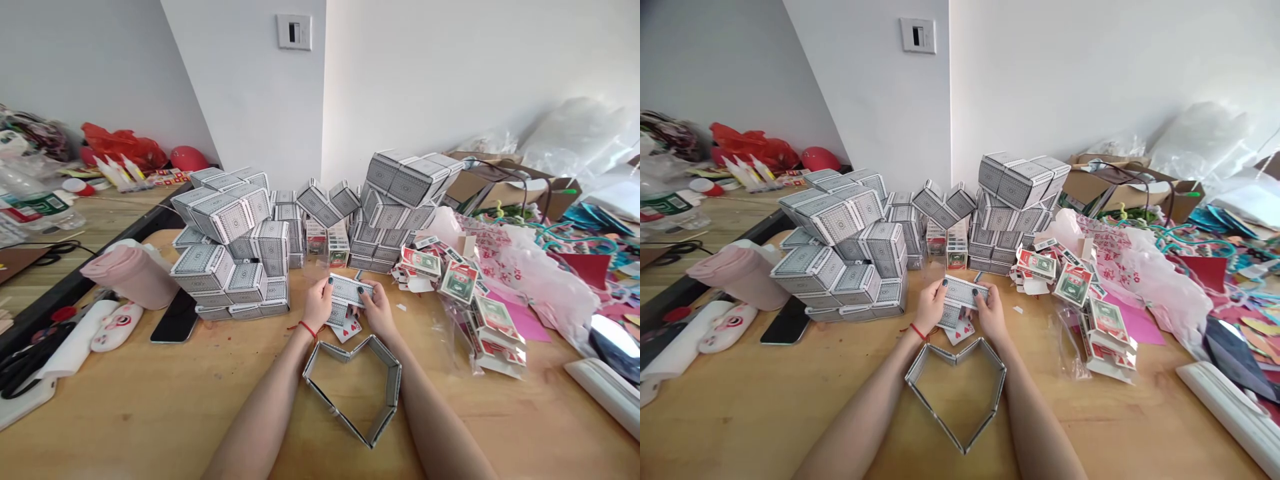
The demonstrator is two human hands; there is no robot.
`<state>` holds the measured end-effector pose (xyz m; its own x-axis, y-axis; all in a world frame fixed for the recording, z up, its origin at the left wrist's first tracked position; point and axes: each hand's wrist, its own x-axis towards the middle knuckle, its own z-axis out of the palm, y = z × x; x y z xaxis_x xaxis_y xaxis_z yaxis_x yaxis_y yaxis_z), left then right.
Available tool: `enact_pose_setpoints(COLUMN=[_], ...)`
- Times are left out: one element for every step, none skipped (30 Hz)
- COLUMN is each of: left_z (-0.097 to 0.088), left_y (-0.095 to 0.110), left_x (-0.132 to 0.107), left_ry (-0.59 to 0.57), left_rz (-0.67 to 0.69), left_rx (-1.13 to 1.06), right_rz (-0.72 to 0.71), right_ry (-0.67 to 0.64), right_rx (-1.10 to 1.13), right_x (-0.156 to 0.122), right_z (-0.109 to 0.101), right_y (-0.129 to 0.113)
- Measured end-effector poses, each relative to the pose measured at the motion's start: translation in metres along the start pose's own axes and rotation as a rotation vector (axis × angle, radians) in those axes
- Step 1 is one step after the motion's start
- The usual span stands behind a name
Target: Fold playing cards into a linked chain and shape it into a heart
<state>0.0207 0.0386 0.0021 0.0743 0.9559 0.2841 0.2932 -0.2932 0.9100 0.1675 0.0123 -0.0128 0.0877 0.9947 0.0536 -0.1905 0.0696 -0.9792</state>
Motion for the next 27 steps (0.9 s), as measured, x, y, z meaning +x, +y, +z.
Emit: enact_pose_setpoints(left_z=[0.000,0.001,0.001,0.002,0.002,0.003,0.003,0.004,0.004,0.004,0.004,0.004,0.004,0.004,0.003,0.002,0.001,-0.001,-0.003,-0.005,-0.007,-0.009,-0.011,-0.013,-0.015,-0.016,-0.017], left_y=[0.000,-0.001,-0.001,-0.002,-0.003,-0.004,-0.004,-0.005,-0.005,-0.005,-0.004,-0.003,-0.003,-0.002,-0.001,-0.001,-0.001,-0.002,-0.002,-0.003,-0.004,-0.005,-0.006,-0.006,-0.006,-0.006,-0.005], left_x=[0.000,0.000,-0.001,-0.001,-0.001,-0.001,-0.001,-0.001,-0.001,-0.001,-0.001,-0.001,-0.001,0.000,0.000,0.001,0.003,0.004,0.006,0.008,0.010,0.011,0.012,0.013,0.013,0.013,0.013], left_ry=[-0.004,-0.008,-0.010,-0.012,-0.011,-0.009,-0.007,-0.006,-0.005,-0.001,0.005,0.010,0.009,0.001,-0.011,-0.025,-0.032,-0.025,-0.005,0.025,0.054,0.077,0.096,0.114,0.133,0.152,0.161], left_rz=[0.000,0.001,0.003,0.004,0.004,0.004,0.003,0.003,0.004,0.004,0.003,0.000,-0.004,-0.008,-0.013,-0.024,-0.039,-0.059,-0.081,-0.095,-0.100,-0.097,-0.089,-0.083,-0.080,-0.082,-0.086], left_rx=[-0.002,-0.005,-0.008,-0.011,-0.014,-0.017,-0.020,-0.025,-0.030,-0.036,-0.043,-0.053,-0.065,-0.081,-0.101,-0.128,-0.162,-0.201,-0.242,-0.280,-0.311,-0.336,-0.354,-0.364,-0.367,-0.368,-0.372], right_rz=[-0.002,-0.003,-0.004,-0.002,0.003,0.012,0.023,0.034,0.044,0.051,0.054,0.053,0.050,0.047,0.044,0.043,0.044,0.049,0.048,0.043,0.036,0.025,0.019,0.010,-0.001,-0.019,-0.044], right_ry=[0.008,0.014,0.020,0.027,0.032,0.035,0.036,0.037,0.036,0.034,0.036,0.042,0.048,0.051,0.050,0.044,0.031,0.012,0.006,0.012,0.027,0.055,0.069,0.073,0.055,0.017,-0.026], right_rx=[-0.012,-0.025,-0.037,-0.046,-0.052,-0.052,-0.047,-0.037,-0.022,-0.005,0.017,0.046,0.082,0.124,0.168,0.208,0.236,0.243,0.219,0.170,0.107,0.040,-0.015,-0.078,-0.142,-0.224,-0.316], right_x=[0.000,-0.001,-0.001,-0.001,-0.001,-0.001,-0.002,-0.002,-0.002,-0.002,-0.003,-0.003,-0.003,-0.004,-0.003,-0.003,-0.003,-0.002,-0.001,0.000,0.001,0.002,0.002,0.002,0.002,0.001,0.000], right_z=[0.000,0.000,0.000,0.000,0.000,0.000,0.000,0.001,0.001,0.002,0.003,0.004,0.005,0.006,0.006,0.006,0.005,0.003,0.001,-0.001,-0.003,-0.005,-0.006,-0.007,-0.007,-0.006,-0.004], right_y=[0.000,-0.001,-0.001,-0.001,-0.001,-0.001,-0.001,-0.001,-0.002,-0.002,-0.003,-0.005,-0.006,-0.007,-0.008,-0.009,-0.010,-0.010,-0.010,-0.009,-0.008,-0.007,-0.006,-0.005,-0.004,-0.003,-0.003])
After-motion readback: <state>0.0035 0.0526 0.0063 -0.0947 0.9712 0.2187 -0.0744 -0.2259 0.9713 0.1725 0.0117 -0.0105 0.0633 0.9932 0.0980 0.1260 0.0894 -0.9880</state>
